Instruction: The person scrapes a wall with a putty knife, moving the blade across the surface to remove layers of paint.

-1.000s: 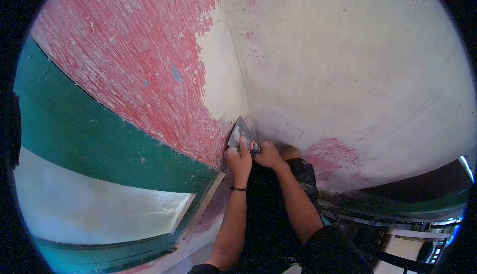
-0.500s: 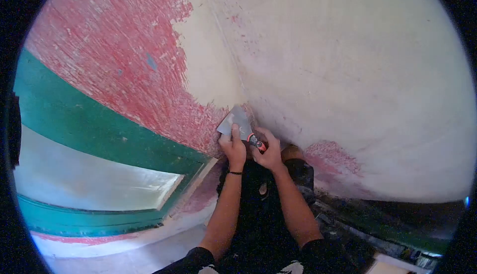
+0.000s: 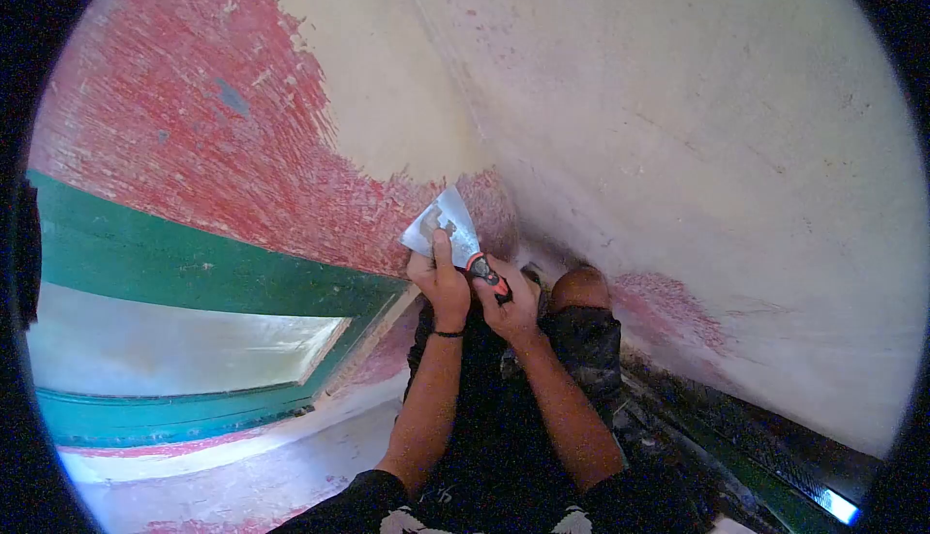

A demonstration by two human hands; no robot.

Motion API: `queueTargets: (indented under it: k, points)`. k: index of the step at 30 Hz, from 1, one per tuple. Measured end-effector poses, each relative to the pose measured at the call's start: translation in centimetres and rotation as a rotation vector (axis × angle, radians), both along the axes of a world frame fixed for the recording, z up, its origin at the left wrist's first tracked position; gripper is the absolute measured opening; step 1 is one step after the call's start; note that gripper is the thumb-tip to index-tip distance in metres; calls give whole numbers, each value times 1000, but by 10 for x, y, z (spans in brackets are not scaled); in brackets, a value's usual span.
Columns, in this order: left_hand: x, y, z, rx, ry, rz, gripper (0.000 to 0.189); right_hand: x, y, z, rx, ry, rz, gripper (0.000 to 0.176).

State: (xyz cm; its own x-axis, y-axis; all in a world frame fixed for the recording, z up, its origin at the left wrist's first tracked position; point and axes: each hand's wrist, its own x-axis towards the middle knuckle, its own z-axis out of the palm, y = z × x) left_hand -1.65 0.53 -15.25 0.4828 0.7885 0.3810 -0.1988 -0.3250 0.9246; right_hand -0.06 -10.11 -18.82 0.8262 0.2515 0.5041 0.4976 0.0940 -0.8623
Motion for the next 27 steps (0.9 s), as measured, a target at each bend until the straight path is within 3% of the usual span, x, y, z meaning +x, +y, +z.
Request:
queueTargets:
  k: [4,7,13,16,19,22,26,27]
  points:
    - [2,-15,12,-292,-64,-134,28,4,-1,-11,35,18,-70,25]
    - [4,-15,9,-228,-40,-105,28,7,-4,-6,7,-38,-90,19]
    - [18,1,29,310,121,83,32,16,6,9,17,-14,-132,17]
    - [21,-15,49,28,66,18,33,19,3,24,33,13,-137,20]
    - [19,-14,17,187,20,139,34,12,-8,14,17,10,-77,19]
    - [9,-21,24,-318,12,-38,35,6,-10,4,-36,-22,18,18]
    - [4,-10,15,-172,39,-80,38,-11,5,13,277,214,16,24]
    - [4,-9,14,-154,45,-73,38,-11,6,10,227,150,7,24]
